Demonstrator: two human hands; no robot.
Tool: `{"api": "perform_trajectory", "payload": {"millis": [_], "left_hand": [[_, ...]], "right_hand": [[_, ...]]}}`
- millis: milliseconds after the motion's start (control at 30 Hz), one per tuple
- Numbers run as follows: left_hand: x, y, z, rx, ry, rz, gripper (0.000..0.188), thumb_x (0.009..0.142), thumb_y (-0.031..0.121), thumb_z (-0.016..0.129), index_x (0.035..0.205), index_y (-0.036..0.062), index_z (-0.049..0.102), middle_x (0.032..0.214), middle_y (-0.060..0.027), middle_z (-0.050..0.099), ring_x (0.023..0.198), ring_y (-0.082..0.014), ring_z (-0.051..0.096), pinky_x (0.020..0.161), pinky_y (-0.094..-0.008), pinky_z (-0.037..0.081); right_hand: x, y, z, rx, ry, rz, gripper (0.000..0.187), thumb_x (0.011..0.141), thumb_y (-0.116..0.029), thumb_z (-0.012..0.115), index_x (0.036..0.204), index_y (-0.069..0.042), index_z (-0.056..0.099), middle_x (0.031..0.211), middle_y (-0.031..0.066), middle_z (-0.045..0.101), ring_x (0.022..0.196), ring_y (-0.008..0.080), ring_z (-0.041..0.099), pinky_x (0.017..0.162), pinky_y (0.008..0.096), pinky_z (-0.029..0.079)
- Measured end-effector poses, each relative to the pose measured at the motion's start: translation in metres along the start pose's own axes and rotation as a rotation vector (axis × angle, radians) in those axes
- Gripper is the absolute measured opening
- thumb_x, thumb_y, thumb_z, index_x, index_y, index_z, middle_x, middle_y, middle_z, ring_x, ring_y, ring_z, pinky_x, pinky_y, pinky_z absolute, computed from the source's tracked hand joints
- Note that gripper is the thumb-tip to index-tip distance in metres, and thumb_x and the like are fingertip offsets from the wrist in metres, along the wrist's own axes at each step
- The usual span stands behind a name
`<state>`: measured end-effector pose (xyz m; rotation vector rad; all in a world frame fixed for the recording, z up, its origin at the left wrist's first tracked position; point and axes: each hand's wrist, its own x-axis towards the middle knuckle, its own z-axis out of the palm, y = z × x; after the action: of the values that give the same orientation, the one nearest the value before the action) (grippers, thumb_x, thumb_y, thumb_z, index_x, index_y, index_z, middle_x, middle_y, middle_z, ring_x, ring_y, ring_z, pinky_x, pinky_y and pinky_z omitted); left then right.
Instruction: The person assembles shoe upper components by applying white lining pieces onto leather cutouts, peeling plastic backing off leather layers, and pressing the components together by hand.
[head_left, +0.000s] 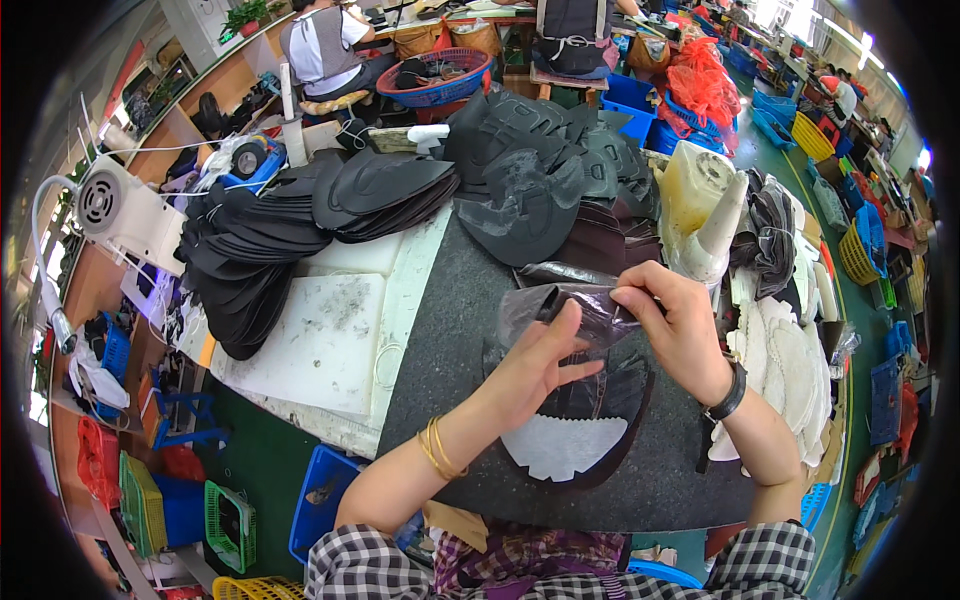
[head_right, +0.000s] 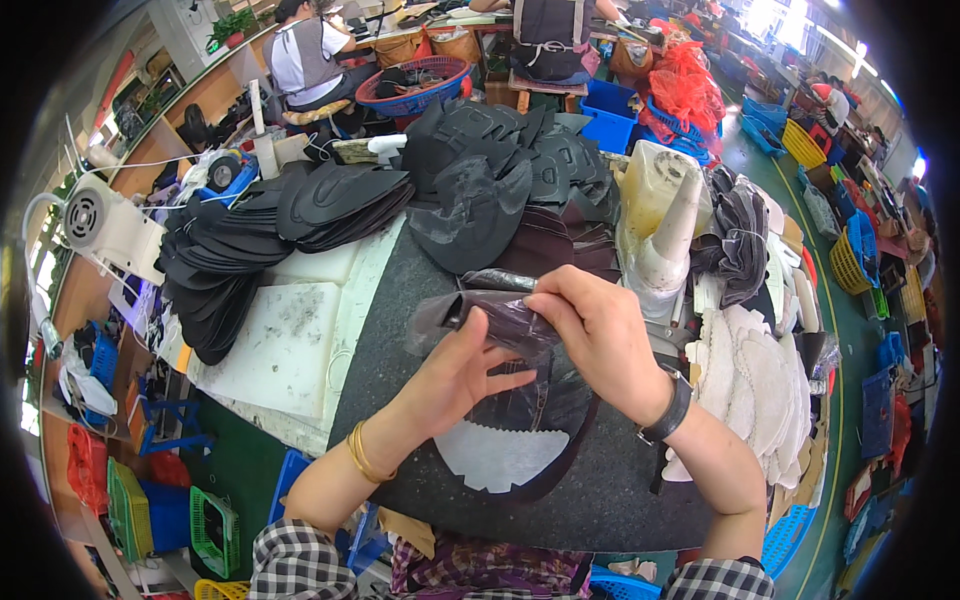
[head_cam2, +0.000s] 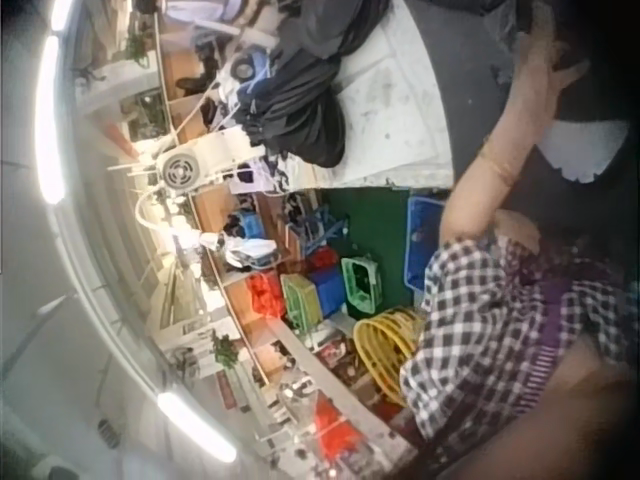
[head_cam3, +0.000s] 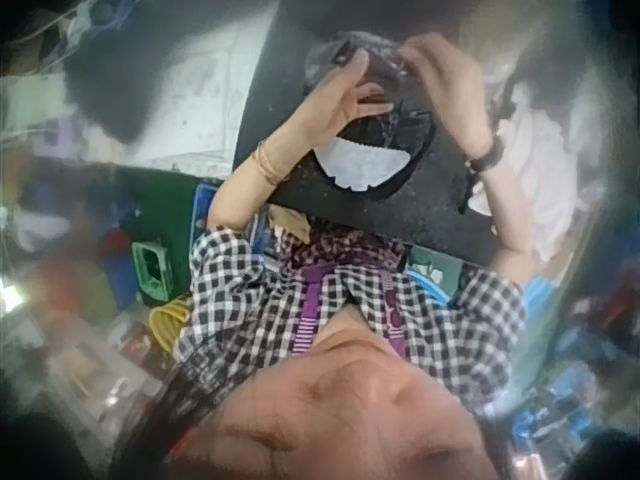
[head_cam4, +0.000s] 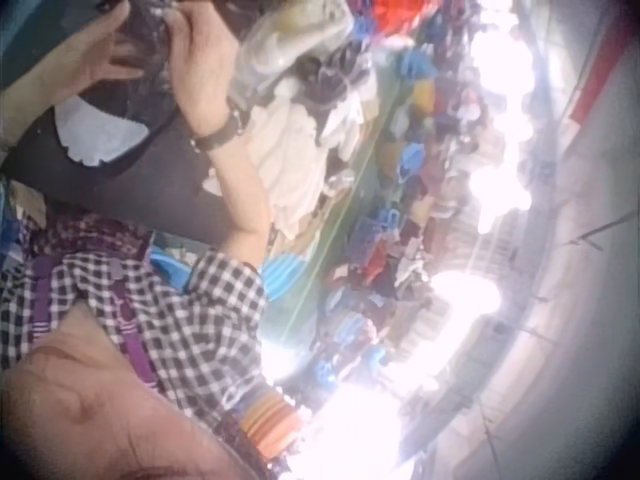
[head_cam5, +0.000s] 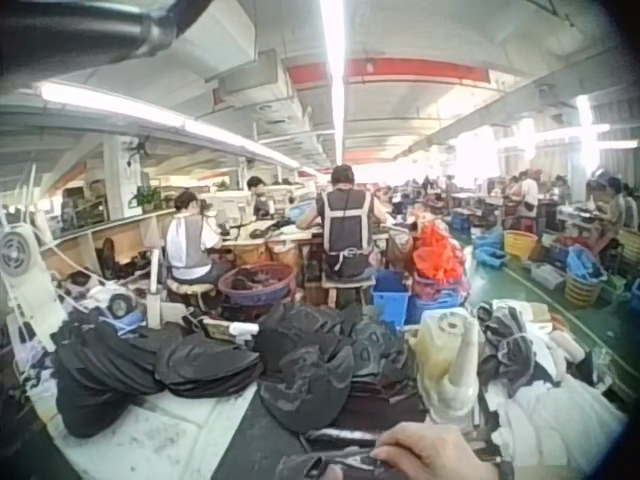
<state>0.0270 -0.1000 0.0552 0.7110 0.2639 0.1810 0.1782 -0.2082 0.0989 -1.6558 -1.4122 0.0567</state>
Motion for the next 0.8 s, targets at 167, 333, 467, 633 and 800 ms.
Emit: {"api": "perform_trajectory", "payload": {"millis": [167, 333, 467, 633, 800], "left_hand": [[-0.038, -0.004, 0.003, 0.467, 0.116, 0.386, 0.037, 0.091, 0.013, 0.064, 0.125, 0.0008, 0.052, 0.115, -0.0085, 0.061, 0.104, -0.0121, 0.058, 0.091, -0.0298, 0.047], [-0.066, -0.004, 0.010, 0.614, 0.206, 0.328, 0.024, 0.089, 0.020, 0.069, 0.101, -0.0006, 0.065, 0.087, -0.0030, 0.068, 0.079, -0.0082, 0.063, 0.068, -0.0245, 0.050], [-0.073, -0.013, -0.001, 0.547, 0.217, 0.436, 0.025, 0.089, 0.021, 0.069, 0.102, 0.0000, 0.064, 0.088, -0.0035, 0.068, 0.080, -0.0093, 0.063, 0.068, -0.0256, 0.051], [-0.076, -0.016, -0.025, 0.125, 0.040, 0.285, 0.037, 0.093, 0.015, 0.061, 0.126, 0.0019, 0.051, 0.115, -0.0095, 0.063, 0.101, -0.0163, 0.063, 0.088, -0.0335, 0.053], [-0.077, -0.023, -0.027, -0.284, -0.076, 0.174, 0.060, 0.093, 0.033, 0.061, 0.141, 0.0097, 0.034, 0.136, -0.0083, 0.046, 0.124, -0.0194, 0.048, 0.098, -0.0443, 0.048]], "right_hand": [[-0.018, -0.021, -0.003, 0.189, -0.176, 0.170, 0.012, 0.086, -0.011, 0.065, 0.089, 0.001, 0.063, 0.069, 0.0095, 0.062, 0.061, 0.0165, 0.060, 0.058, 0.0288, 0.046], [-0.025, -0.042, 0.018, 0.055, 0.002, -0.246, 0.021, 0.082, -0.013, 0.070, 0.095, 0.001, 0.062, 0.072, 0.0103, 0.061, 0.066, 0.0142, 0.061, 0.061, 0.0279, 0.047], [-0.032, -0.052, 0.011, 0.269, -0.459, 0.196, 0.024, 0.081, -0.015, 0.072, 0.093, 0.003, 0.062, 0.074, 0.0065, 0.062, 0.068, 0.0112, 0.058, 0.063, 0.0267, 0.047], [-0.032, -0.050, 0.017, 0.699, -0.316, 0.478, 0.017, 0.087, -0.006, 0.064, 0.101, -0.001, 0.057, 0.077, 0.0048, 0.064, 0.070, 0.0088, 0.060, 0.063, 0.0262, 0.048], [-0.030, -0.059, 0.025, 0.074, -0.286, -0.016, 0.016, 0.083, -0.003, 0.063, 0.096, -0.003, 0.054, 0.084, 0.0147, 0.065, 0.074, 0.0323, 0.067, 0.062, 0.0349, 0.051]]}}
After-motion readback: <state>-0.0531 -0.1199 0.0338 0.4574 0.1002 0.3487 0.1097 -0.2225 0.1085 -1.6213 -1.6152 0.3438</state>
